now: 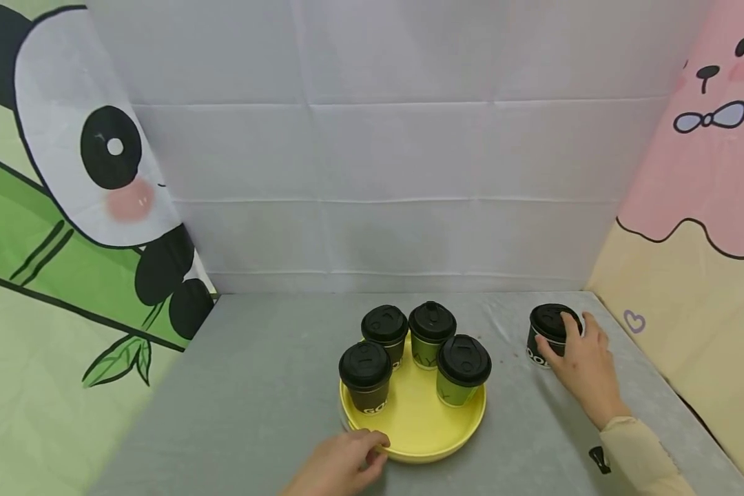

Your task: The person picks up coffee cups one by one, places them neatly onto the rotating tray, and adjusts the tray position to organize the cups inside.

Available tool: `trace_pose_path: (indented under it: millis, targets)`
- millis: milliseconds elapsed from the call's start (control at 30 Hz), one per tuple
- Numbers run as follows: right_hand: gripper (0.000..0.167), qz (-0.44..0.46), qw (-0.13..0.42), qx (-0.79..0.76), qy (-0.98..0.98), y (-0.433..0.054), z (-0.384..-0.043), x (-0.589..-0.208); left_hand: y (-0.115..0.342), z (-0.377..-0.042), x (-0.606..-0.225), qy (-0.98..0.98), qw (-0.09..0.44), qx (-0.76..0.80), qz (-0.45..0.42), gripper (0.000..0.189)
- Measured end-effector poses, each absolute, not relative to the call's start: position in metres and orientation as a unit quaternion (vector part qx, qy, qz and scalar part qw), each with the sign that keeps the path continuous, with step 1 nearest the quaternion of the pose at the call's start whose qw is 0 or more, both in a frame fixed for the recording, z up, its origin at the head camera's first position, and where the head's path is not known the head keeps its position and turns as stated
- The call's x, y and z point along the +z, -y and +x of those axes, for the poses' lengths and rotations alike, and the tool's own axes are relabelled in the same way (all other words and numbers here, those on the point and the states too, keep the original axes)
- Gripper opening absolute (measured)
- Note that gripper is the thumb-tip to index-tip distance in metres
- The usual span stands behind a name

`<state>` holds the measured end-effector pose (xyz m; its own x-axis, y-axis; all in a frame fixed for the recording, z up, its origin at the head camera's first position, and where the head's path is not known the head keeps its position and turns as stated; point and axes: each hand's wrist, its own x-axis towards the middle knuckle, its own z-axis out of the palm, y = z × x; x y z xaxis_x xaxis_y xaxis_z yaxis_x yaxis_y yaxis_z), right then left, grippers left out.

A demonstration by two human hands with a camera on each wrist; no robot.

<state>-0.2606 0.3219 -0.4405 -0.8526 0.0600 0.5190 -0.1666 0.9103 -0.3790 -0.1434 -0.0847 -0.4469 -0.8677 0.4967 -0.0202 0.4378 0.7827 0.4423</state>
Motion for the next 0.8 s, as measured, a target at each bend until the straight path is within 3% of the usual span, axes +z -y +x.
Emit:
trace_pose_path:
  millis: [233,633,800]
  targets:
    - [0.062,0.035,0.277,0.214,0.936,-0.319,-0.266,-0.447,0.079,-0.142,-0.445,-0.943,0.108,0.216,0.230,0.017]
    - [0.064,0.043,0.271,0.222,0.935,-0.320,-0.273,-0.453,0.077,-0.141,-0.447,-0.939,0.121,0.216,0.240,0.022]
    - [0.058,0.059,0.298,0.225,0.926,-0.320,-0.274,-0.458,0.078,-0.141,-0.447,-0.938,0.120,0.218,0.242,0.022]
